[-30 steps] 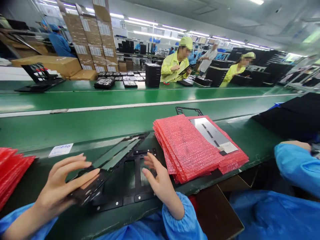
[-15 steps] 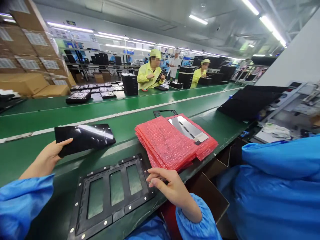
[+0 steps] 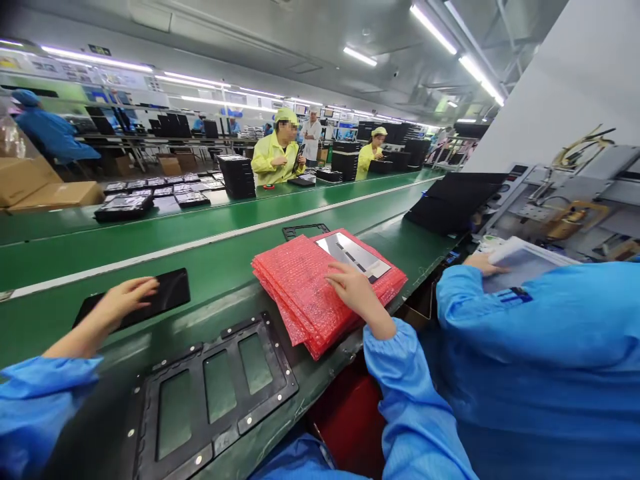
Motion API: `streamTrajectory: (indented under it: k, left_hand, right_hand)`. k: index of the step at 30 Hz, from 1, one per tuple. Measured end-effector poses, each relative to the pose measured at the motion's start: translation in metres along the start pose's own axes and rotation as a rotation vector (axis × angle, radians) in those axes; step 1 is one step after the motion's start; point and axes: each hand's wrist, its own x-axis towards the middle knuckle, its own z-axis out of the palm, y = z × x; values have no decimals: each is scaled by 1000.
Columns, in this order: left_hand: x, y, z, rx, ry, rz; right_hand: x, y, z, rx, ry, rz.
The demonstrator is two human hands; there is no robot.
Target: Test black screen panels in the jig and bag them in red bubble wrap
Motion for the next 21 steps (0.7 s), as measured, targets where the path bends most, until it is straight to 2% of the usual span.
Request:
streamTrajectory:
  k: [3,5,6,8,11,14,16,18,21]
  left_hand:
    - [-22,22,69,-156,-371,-78]
    - [-41,39,112,-307,-619,-142]
    - [-49,46,132,-387,-691,-152]
    - [-62,60,167,-582,-766,-140]
    - [-72,73,205,-801,-795,-115]
    - [-79,76,227,-906,-772,-121]
    - [-84,74,230,-948,-736,-132]
    - [-92,72,222,-970,-699,-162]
    - [-107,71,193,-971,-652,-233]
  right_hand:
    - [18,11,12,-220,-97,77]
    - [23,11,18,-283,-177,152]
    - [25,10,20,-289,-208,174]
    - [27,8,22,-288,-232,178]
    - [30,5,24,-287,-201,165]
    - [30,-4,30,-260,-171,146]
    - [27,-15,37,-213,-162,115]
    - [23,-27,43,-148,-159,81]
    - [15,-45,50,-46,-161,44]
